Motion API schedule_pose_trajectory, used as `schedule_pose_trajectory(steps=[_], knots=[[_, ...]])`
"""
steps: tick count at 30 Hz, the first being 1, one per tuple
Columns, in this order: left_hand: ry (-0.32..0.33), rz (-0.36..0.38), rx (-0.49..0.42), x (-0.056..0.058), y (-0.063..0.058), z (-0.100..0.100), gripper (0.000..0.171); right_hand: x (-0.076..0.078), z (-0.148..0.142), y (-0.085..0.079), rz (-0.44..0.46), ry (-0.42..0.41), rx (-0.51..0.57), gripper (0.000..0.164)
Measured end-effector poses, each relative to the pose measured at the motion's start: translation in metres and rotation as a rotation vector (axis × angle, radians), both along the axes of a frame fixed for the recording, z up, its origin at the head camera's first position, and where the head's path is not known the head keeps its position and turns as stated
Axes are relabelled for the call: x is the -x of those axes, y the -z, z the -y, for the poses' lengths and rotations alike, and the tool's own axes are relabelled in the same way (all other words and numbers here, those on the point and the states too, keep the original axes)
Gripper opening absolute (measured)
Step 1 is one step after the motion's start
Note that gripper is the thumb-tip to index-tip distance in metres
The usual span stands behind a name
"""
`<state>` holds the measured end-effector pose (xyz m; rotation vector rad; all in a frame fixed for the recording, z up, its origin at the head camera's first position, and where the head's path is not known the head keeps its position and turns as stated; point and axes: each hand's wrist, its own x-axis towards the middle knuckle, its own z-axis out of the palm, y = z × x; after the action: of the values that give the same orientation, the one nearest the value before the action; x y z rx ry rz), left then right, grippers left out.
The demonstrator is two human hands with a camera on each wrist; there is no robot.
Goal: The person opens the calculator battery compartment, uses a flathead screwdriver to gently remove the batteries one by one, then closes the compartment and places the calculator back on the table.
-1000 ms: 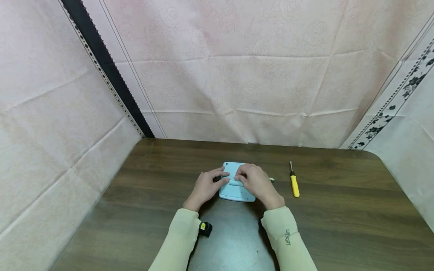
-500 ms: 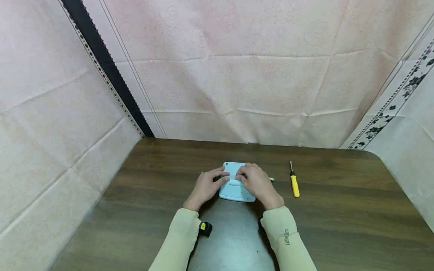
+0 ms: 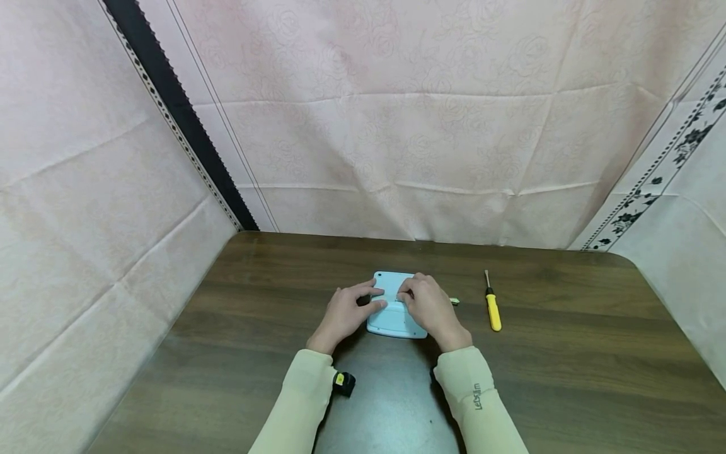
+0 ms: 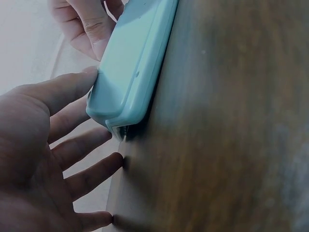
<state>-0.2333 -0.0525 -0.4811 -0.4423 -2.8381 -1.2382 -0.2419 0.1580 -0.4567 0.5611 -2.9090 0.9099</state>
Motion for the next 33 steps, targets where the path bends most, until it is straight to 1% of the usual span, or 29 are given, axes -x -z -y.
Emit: schedule_pose_trajectory(steps=[10, 15, 25, 30, 33], knots=[[-0.007, -0.001, 0.000, 0.002, 0.002, -0.001, 0.034, -0.001, 0.001, 0.000, 0.016, 0.043, 0.035, 0.005], [-0.009, -0.007, -0.017, 0.001, 0.003, -0.001, 0.032, 0.000, 0.003, -0.001, 0.026, 0.060, 0.041, 0.005], [-0.016, 0.000, -0.020, 0.001, 0.003, -0.001, 0.032, -0.002, 0.006, -0.003, 0.057, 0.077, 0.001, 0.004], [-0.010, 0.004, -0.027, 0.001, 0.002, -0.001, 0.032, -0.006, 0.005, -0.011, 0.078, 0.105, -0.041, 0.007], [-0.009, 0.020, -0.036, 0.000, 0.000, -0.001, 0.033, -0.009, 0.003, -0.017, 0.096, 0.130, -0.070, 0.011]])
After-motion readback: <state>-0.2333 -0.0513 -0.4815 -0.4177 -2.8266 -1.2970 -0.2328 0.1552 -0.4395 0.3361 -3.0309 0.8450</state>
